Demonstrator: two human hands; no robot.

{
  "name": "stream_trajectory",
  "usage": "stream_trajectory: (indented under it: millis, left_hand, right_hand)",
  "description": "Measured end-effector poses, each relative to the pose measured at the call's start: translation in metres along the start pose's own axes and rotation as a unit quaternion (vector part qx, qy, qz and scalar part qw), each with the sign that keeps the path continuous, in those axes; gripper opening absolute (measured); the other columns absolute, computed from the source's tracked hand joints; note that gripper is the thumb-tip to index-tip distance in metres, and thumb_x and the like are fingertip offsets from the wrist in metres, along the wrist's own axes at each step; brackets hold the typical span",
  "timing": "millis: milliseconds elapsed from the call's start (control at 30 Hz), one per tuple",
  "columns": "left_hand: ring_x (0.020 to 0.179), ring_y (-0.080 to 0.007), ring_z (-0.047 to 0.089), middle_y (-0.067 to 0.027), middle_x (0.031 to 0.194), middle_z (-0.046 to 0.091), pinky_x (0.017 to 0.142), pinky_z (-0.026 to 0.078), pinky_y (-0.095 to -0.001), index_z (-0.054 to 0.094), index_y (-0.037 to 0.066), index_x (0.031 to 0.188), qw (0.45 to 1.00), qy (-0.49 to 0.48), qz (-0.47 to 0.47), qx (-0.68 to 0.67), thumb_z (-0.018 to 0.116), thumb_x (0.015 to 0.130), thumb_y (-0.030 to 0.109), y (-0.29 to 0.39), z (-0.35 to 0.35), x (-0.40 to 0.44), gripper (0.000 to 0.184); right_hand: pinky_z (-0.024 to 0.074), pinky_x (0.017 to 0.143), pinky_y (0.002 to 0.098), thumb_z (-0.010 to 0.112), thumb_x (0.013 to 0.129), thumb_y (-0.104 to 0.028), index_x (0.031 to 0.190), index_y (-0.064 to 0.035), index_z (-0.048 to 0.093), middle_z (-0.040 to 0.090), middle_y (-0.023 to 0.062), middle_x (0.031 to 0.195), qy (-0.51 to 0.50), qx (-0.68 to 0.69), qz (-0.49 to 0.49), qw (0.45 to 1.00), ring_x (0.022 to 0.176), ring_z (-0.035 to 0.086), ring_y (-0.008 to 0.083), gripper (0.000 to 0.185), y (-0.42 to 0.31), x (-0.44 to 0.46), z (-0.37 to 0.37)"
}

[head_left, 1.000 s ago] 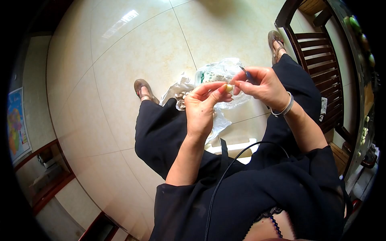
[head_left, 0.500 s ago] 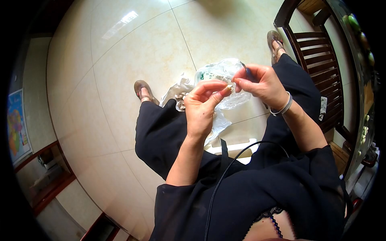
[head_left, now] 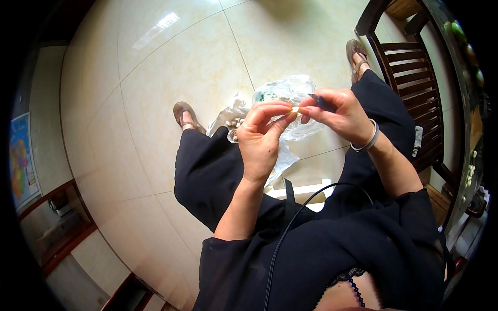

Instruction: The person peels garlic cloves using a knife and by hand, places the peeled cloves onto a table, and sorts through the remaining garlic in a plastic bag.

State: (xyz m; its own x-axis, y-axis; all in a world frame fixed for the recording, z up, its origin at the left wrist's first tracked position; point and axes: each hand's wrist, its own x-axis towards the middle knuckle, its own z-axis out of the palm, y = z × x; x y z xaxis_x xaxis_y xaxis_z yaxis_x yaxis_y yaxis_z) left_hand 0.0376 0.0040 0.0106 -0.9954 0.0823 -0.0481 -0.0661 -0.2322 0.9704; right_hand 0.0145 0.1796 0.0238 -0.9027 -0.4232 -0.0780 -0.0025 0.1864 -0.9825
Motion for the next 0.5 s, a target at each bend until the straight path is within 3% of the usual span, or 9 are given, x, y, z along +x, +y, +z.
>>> stream_trajectory:
  millis: [100,167,400,467,500]
  left_hand:
    - [0.087,-0.0154,0.057,-0.0093,0.091,0.056,0.077,0.049,-0.0256,0.06,-0.003,0.086,1.0,0.004,-0.015,-0.007,0.057,0.075,-0.011,0.002,0.001,-0.001,0.013]
    - [0.086,-0.0156,0.057,-0.0094,0.092,0.056,0.077,0.05,-0.0259,0.06,-0.004,0.086,0.999,0.003,-0.028,-0.021,0.056,0.076,-0.01,0.002,0.001,-0.001,0.013]
    - [0.081,-0.0166,0.06,-0.0105,0.092,0.058,0.075,0.05,-0.0265,0.059,-0.006,0.089,0.997,0.001,-0.049,-0.064,0.054,0.081,-0.005,-0.001,-0.001,0.0,0.01]
    - [0.08,-0.0163,0.06,-0.0103,0.09,0.059,0.074,0.05,-0.0262,0.059,-0.006,0.09,0.997,0.001,-0.049,-0.06,0.054,0.081,-0.004,-0.001,-0.001,0.0,0.01]
    - [0.079,-0.0161,0.06,-0.0101,0.088,0.06,0.074,0.049,-0.026,0.059,-0.006,0.09,0.997,0.001,-0.049,-0.056,0.055,0.082,-0.003,-0.001,-0.002,0.0,0.01]
  right_hand:
    - [0.048,0.065,0.0217,0.056,0.084,-0.009,0.09,0.0055,0.059,0.062,0.0078,0.074,-0.001,0.003,-0.001,1.0,0.07,0.06,0.0109,0.016,0.0,-0.001,0.001]
    - [0.0486,0.057,0.0211,0.059,0.081,-0.01,0.086,0.0043,0.06,0.062,0.0083,0.068,0.038,0.01,-0.013,0.999,0.062,0.06,0.0101,0.015,0.003,-0.001,0.003]
    - [0.0472,0.054,0.0209,0.063,0.078,-0.012,0.086,0.0038,0.06,0.061,0.0084,0.066,0.087,0.026,-0.013,0.996,0.06,0.058,0.0089,0.017,0.0,0.0,0.002]
    - [0.0464,0.059,0.0193,0.059,0.081,-0.007,0.09,0.0039,0.06,0.062,0.0057,0.073,0.026,-0.107,-0.028,0.993,0.064,0.058,0.0085,0.014,-0.01,0.0,-0.002]
    - [0.0464,0.059,0.0193,0.059,0.081,-0.007,0.09,0.0039,0.06,0.062,0.0057,0.073,0.026,-0.107,-0.028,0.994,0.064,0.058,0.0085,0.014,-0.007,0.0,-0.002]
